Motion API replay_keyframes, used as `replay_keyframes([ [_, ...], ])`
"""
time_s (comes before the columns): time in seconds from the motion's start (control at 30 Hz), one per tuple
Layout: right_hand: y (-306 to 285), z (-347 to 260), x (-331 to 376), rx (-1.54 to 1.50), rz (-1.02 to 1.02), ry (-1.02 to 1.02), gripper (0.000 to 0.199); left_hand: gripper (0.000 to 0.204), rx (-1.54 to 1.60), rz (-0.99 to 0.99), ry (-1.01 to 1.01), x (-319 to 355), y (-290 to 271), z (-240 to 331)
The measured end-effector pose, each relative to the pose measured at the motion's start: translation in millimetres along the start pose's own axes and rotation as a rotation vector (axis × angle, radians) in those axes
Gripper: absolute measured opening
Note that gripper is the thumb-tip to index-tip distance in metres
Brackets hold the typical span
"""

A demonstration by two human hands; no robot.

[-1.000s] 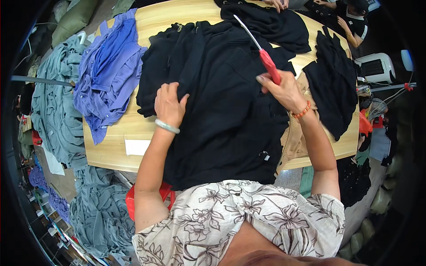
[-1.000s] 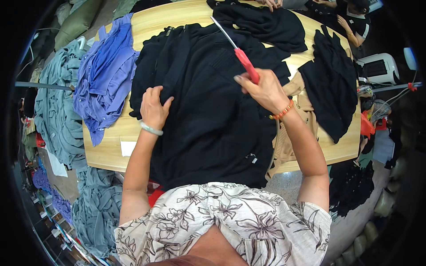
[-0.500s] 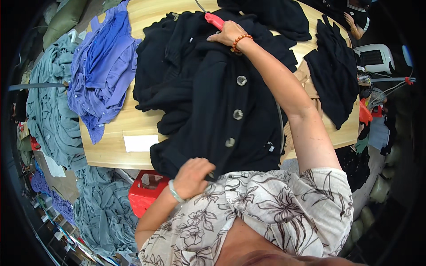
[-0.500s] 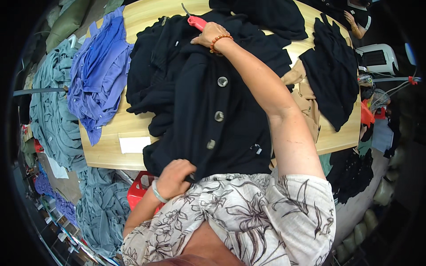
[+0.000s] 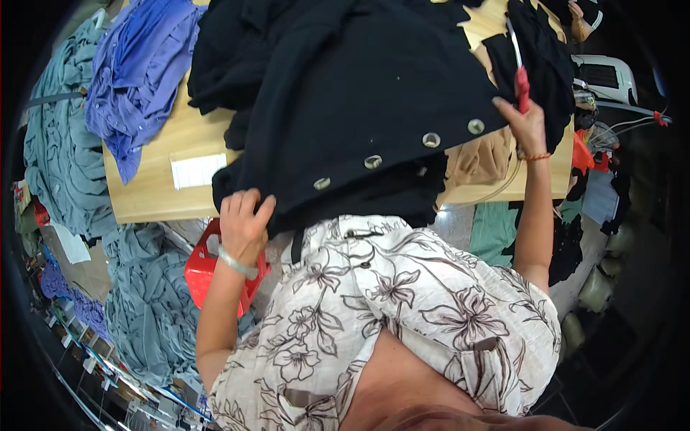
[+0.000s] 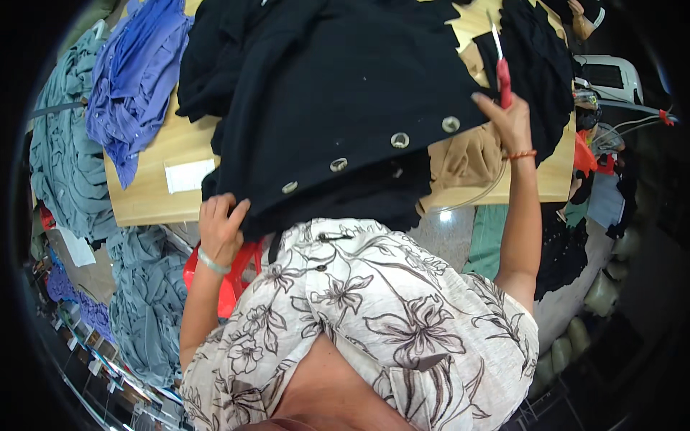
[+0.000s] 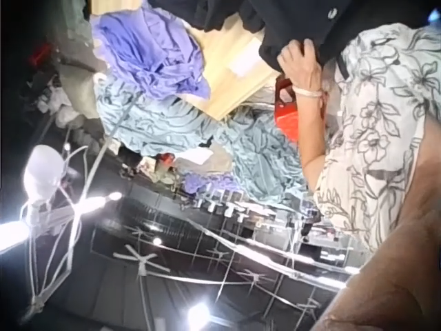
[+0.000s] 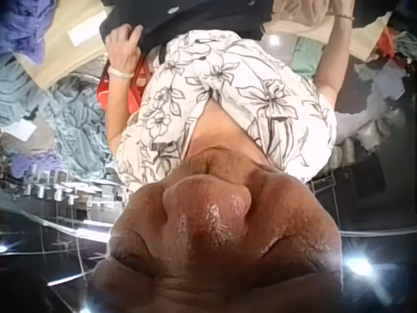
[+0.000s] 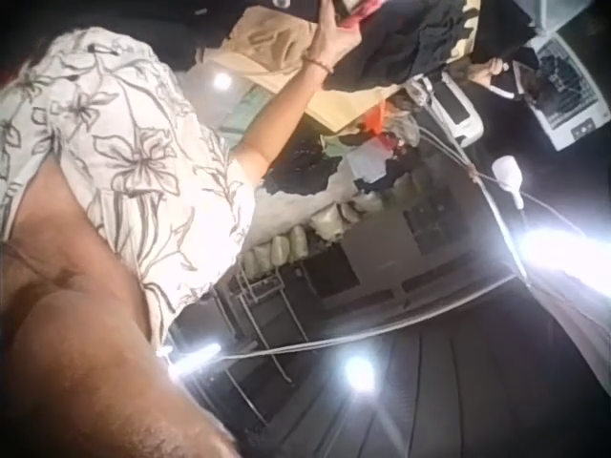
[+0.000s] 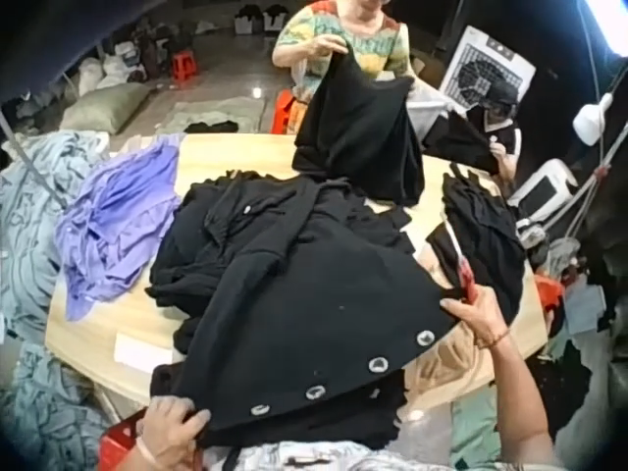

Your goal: Trimming loose threads from garments using scissors.

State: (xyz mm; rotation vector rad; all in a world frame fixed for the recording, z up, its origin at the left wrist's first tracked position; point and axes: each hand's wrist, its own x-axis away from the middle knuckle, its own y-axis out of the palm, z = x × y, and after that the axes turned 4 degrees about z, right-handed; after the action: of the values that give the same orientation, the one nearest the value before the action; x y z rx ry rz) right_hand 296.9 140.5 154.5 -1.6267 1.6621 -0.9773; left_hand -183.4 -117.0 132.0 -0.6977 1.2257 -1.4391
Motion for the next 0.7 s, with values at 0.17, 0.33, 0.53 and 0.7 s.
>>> replay_keyframes([
  [0.17,45,45,81,0.412,-0.076,0.1,0.054,0.044,-0.057,-0.167,-0.058,7,22,23],
  [0.33,39,30,120,0.547,0.06,-0.259,0.035,0.034,0.276,-0.05,-0.211,19,50,24],
  [0.53,26,-34,147,0.369,0.056,-0.455,0.025,0.024,0.526,-0.007,-0.372,24,51,30],
  [0.7,29,-72,168,-0.028,-0.214,-0.535,0.025,0.022,0.706,0.056,-0.448,35,49,25],
])
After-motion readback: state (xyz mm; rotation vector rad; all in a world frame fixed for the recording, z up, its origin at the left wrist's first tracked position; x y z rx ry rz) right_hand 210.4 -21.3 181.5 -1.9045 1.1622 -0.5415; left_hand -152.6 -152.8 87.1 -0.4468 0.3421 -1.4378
